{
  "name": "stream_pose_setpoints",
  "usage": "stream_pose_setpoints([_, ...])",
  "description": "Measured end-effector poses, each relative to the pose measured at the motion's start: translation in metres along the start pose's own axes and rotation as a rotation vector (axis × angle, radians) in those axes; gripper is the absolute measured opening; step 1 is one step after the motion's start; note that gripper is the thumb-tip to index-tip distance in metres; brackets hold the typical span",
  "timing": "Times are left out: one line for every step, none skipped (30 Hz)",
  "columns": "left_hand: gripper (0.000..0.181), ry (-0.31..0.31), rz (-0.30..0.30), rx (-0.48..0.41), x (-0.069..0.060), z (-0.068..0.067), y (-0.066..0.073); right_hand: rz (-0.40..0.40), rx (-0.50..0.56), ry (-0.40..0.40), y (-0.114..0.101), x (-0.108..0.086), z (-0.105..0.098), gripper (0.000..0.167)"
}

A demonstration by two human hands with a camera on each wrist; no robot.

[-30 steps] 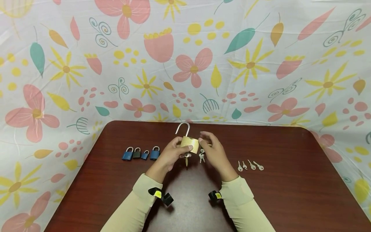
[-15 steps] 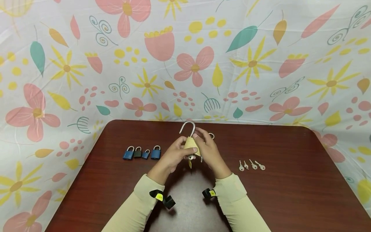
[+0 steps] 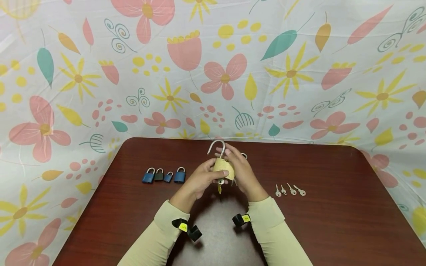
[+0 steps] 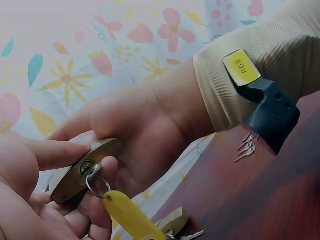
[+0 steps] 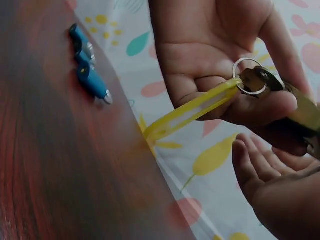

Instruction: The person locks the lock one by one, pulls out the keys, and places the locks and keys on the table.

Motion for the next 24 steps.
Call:
stream_pose_setpoints([0.04, -0.004, 0.004, -0.004, -0.001, 0.001, 0.001, 0.005, 0.033, -0.025, 0.0, 0.0, -0.001, 0.056])
stream_pose_setpoints([0.039, -0.006, 0.007, -0.01, -0.001, 0.001, 0.001, 0.012, 0.062, -0.05, 0.0, 0.001, -0.001, 0.057])
stream_pose_setpoints([0.038, -0.009, 0.01, -0.014, -0.001, 0.002, 0.002, 0.02, 0.097, -0.077, 0.0, 0.001, -0.002, 0.06])
stream_pose_setpoints([0.038, -0.014, 0.011, -0.019, -0.002, 0.002, 0.003, 0.033, 0.135, -0.098, 0.0, 0.001, -0.002, 0.062])
stream_pose_setpoints([0.038, -0.022, 0.014, -0.025, -0.003, 0.003, 0.003, 0.044, 0.173, -0.118, 0.0, 0.001, -0.003, 0.063])
stream_pose_setpoints([0.037, -0.032, 0.014, -0.03, -0.004, 0.003, 0.004, 0.056, 0.208, -0.133, 0.0, 0.001, -0.003, 0.065])
stream_pose_setpoints([0.037, -0.043, 0.013, -0.034, -0.005, 0.004, 0.005, 0.069, 0.244, -0.143, -0.001, 0.001, -0.003, 0.066])
stream_pose_setpoints([0.037, -0.053, 0.011, -0.039, -0.005, 0.004, 0.005, 0.078, 0.282, -0.156, -0.001, 0.001, -0.004, 0.067])
stream_pose_setpoints([0.038, -0.063, 0.01, -0.042, -0.006, 0.005, 0.006, 0.087, 0.324, -0.168, -0.002, 0.0, -0.004, 0.067])
stream_pose_setpoints([0.038, -0.074, 0.008, -0.043, -0.007, 0.005, 0.006, 0.096, 0.371, -0.182, -0.002, 0.0, -0.004, 0.067])
stream_pose_setpoints([0.039, -0.084, 0.007, -0.045, -0.007, 0.005, 0.007, 0.101, 0.416, -0.198, -0.003, 0.0, -0.004, 0.066])
stream_pose_setpoints([0.039, -0.093, 0.006, -0.046, -0.008, 0.005, 0.007, 0.103, 0.459, -0.218, -0.004, -0.001, -0.003, 0.065])
stream_pose_setpoints([0.039, -0.101, 0.006, -0.042, -0.008, 0.006, 0.007, 0.104, 0.5, -0.239, -0.005, -0.002, -0.003, 0.064])
stream_pose_setpoints([0.04, -0.109, 0.006, -0.037, -0.009, 0.006, 0.008, 0.105, 0.544, -0.263, -0.006, -0.002, -0.002, 0.063])
stream_pose_setpoints([0.04, -0.119, 0.007, -0.03, -0.009, 0.006, 0.008, 0.109, 0.594, -0.283, -0.007, -0.003, -0.001, 0.062])
stream_pose_setpoints([0.039, -0.13, 0.009, -0.023, -0.01, 0.006, 0.009, 0.112, 0.637, -0.303, -0.007, -0.004, -0.001, 0.061])
stream_pose_setpoints([0.038, -0.14, 0.011, -0.017, -0.011, 0.006, 0.009, 0.111, 0.668, -0.316, -0.008, -0.005, 0.0, 0.059])
stream_pose_setpoints([0.038, -0.152, 0.013, -0.011, -0.012, 0.007, 0.01, 0.11, 0.7, -0.33, -0.009, -0.006, 0.001, 0.058])
stream_pose_setpoints([0.036, -0.162, 0.015, -0.005, -0.013, 0.007, 0.011, 0.11, 0.724, -0.339, -0.01, -0.006, 0.001, 0.057])
stream_pose_setpoints([0.035, -0.175, 0.016, -0.002, -0.014, 0.008, 0.011, 0.109, 0.739, -0.344, -0.011, -0.007, 0.002, 0.056])
stream_pose_setpoints([0.034, -0.186, 0.019, 0.0, -0.014, 0.009, 0.012, 0.106, 0.743, -0.344, -0.011, -0.008, 0.002, 0.055])
stream_pose_setpoints([0.033, -0.195, 0.022, 0.001, -0.015, 0.01, 0.013, 0.102, 0.738, -0.34, -0.012, -0.008, 0.003, 0.055])
stream_pose_setpoints([0.032, -0.201, 0.023, 0.002, -0.016, 0.01, 0.013, 0.098, 0.732, -0.335, -0.013, -0.008, 0.003, 0.055])
stream_pose_setpoints([0.031, -0.205, 0.022, 0.003, -0.017, 0.011, 0.013, 0.098, 0.725, -0.327, -0.013, -0.009, 0.003, 0.055])
Point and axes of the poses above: each hand's wrist, its own x-axis towards the middle knuckle, its own z-axis out of the palm, y = z × x, the point moved 1 cm from there along x, towards the middle knuckle, and after that the axes turned 10 degrees about y, right-handed, at the moved point
